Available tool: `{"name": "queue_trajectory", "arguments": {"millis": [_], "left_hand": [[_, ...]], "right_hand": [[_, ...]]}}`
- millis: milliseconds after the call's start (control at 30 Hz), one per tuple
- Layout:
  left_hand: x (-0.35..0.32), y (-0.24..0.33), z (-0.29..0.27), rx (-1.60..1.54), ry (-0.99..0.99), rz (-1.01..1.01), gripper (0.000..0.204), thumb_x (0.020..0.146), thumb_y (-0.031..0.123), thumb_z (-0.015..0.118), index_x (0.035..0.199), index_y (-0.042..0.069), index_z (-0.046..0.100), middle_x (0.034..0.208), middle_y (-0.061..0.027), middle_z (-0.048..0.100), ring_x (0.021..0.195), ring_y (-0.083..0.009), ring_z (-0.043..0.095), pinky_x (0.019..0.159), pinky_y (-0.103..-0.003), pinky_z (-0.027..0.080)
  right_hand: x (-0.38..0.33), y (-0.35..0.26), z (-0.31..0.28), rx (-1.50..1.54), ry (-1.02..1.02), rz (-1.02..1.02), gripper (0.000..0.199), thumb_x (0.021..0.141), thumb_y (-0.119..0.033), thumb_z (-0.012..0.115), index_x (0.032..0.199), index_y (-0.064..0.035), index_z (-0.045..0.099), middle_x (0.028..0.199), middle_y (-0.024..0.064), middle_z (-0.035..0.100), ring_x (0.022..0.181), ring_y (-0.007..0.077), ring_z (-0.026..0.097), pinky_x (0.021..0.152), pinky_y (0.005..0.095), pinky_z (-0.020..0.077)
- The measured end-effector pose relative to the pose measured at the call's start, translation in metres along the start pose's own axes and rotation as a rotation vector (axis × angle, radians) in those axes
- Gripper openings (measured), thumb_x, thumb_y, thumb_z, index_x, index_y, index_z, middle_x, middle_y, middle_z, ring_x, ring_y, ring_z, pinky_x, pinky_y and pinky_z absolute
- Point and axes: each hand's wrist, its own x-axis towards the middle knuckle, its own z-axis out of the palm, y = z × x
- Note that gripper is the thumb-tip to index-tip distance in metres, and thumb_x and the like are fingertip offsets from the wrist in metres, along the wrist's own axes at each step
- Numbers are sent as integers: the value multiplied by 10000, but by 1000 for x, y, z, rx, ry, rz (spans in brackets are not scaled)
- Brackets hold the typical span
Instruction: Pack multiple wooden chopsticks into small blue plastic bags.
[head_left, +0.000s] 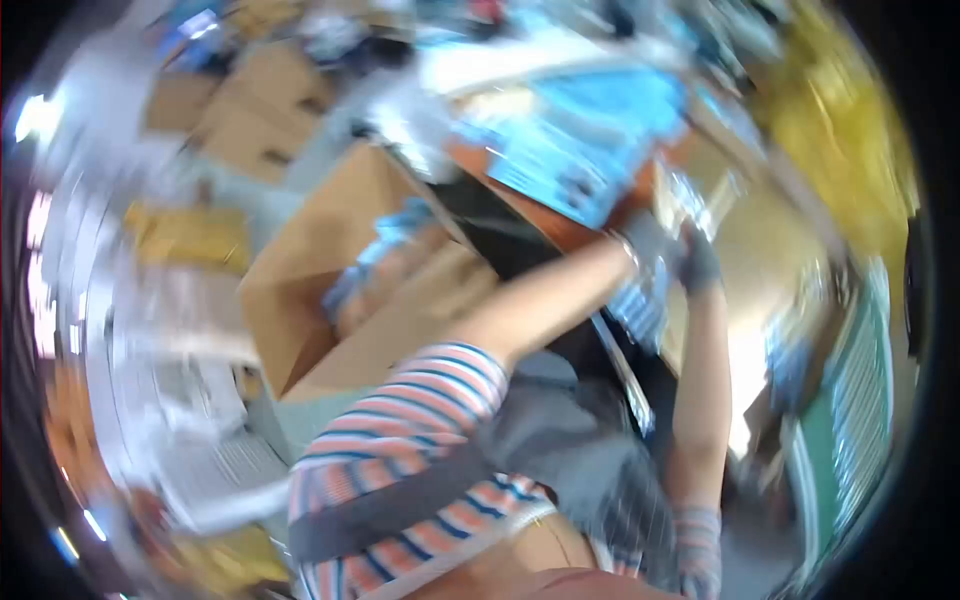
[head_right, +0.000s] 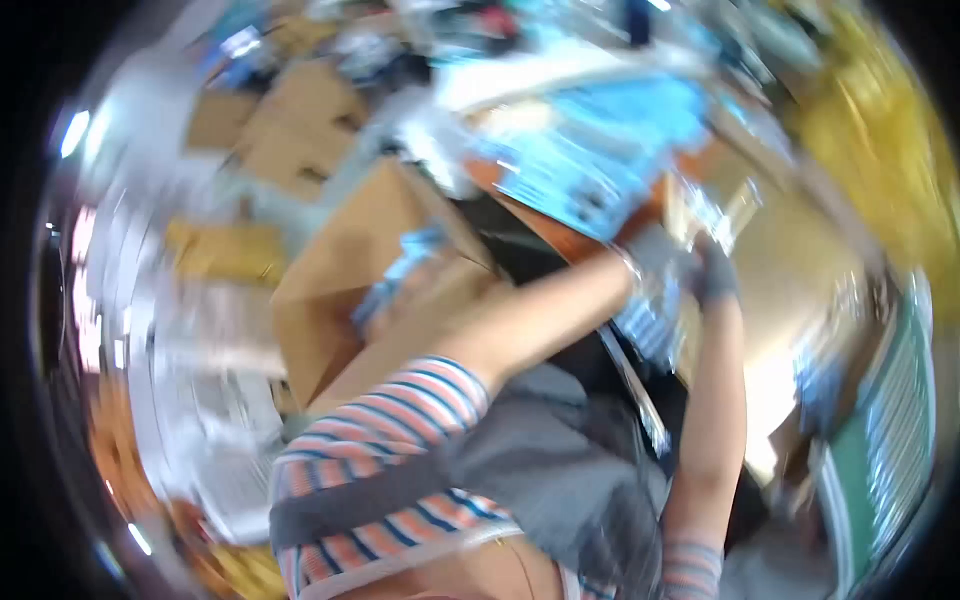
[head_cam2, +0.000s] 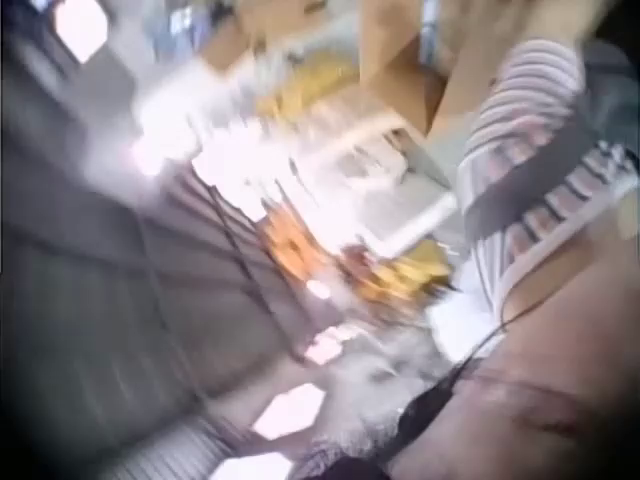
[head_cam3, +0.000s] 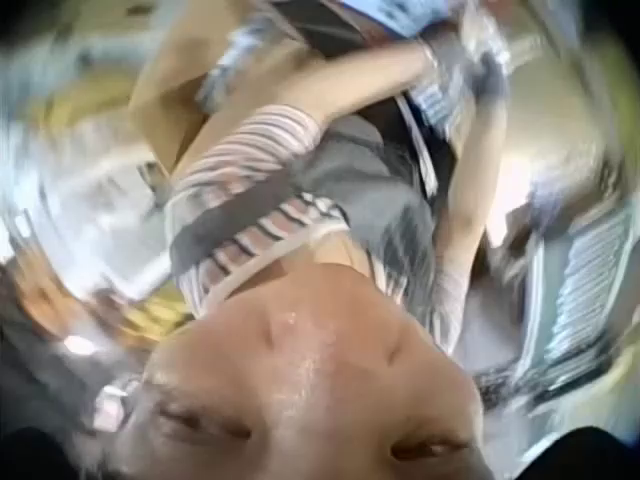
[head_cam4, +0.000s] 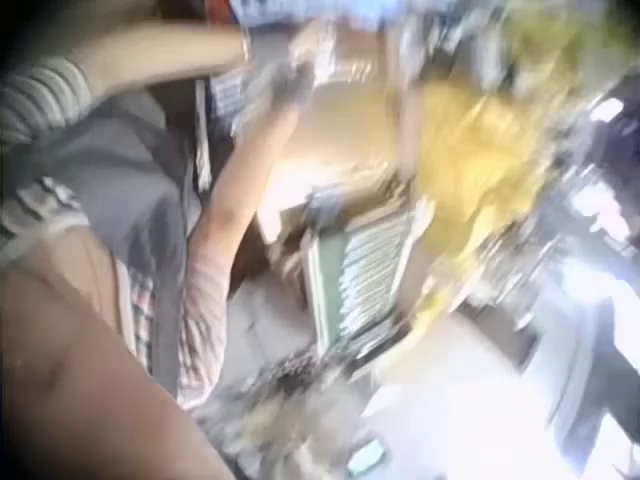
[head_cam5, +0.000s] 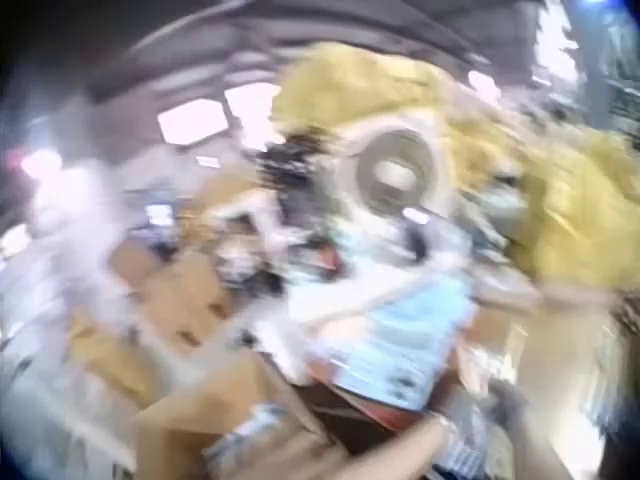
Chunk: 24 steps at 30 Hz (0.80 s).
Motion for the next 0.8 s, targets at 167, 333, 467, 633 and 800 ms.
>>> {"name": "queue_trajectory", "arguments": {"millis": [167, 333, 467, 633, 800], "left_hand": [[6, -37, -29, -74, 40, -25, 562, 579, 399, 769, 935, -29, 687, 834, -175, 682, 784, -246, 666, 708, -327, 516], [-65, 14, -13, 413, -596, 79, 456, 551, 319, 851, 924, 89, 727, 929, -97, 687, 832, -204, 627, 733, -332, 495], [-87, -45, 24, 335, -1183, 220, 413, 725, 333, 780, 1051, 100, 678, 1093, -73, 651, 994, -202, 572, 890, -332, 415], [-114, -27, 22, 427, -1064, 10, 363, 744, 302, 774, 1050, 146, 659, 1063, -56, 646, 1038, -175, 544, 906, -333, 404], [-133, 7, 18, 202, -372, 441, 552, 530, 333, 781, 989, 60, 639, 961, -172, 652, 913, -312, 619, 828, -386, 472]], "right_hand": [[0, 18, 36, -169, -269, 115, 461, 862, -400, 578, 1157, -47, 550, 1022, 83, 633, 931, 201, 613, 824, 350, 497], [-162, 65, 34, 214, -206, 0, 524, 923, -474, 439, 1192, -27, 493, 1175, 132, 545, 1081, 253, 532, 934, 435, 429], [-204, 128, -11, 276, 234, 191, 617, 898, -587, 418, 1319, -136, 433, 1286, 121, 483, 1152, 319, 481, 965, 512, 386], [-214, 129, -6, 286, 275, 163, 622, 875, -605, 449, 1301, -152, 467, 1264, 105, 514, 1147, 309, 499, 947, 512, 389], [-212, 74, 7, -150, 279, -507, 561, 906, -456, 506, 1241, -7, 504, 1197, 125, 534, 1099, 256, 512, 963, 411, 396]]}}
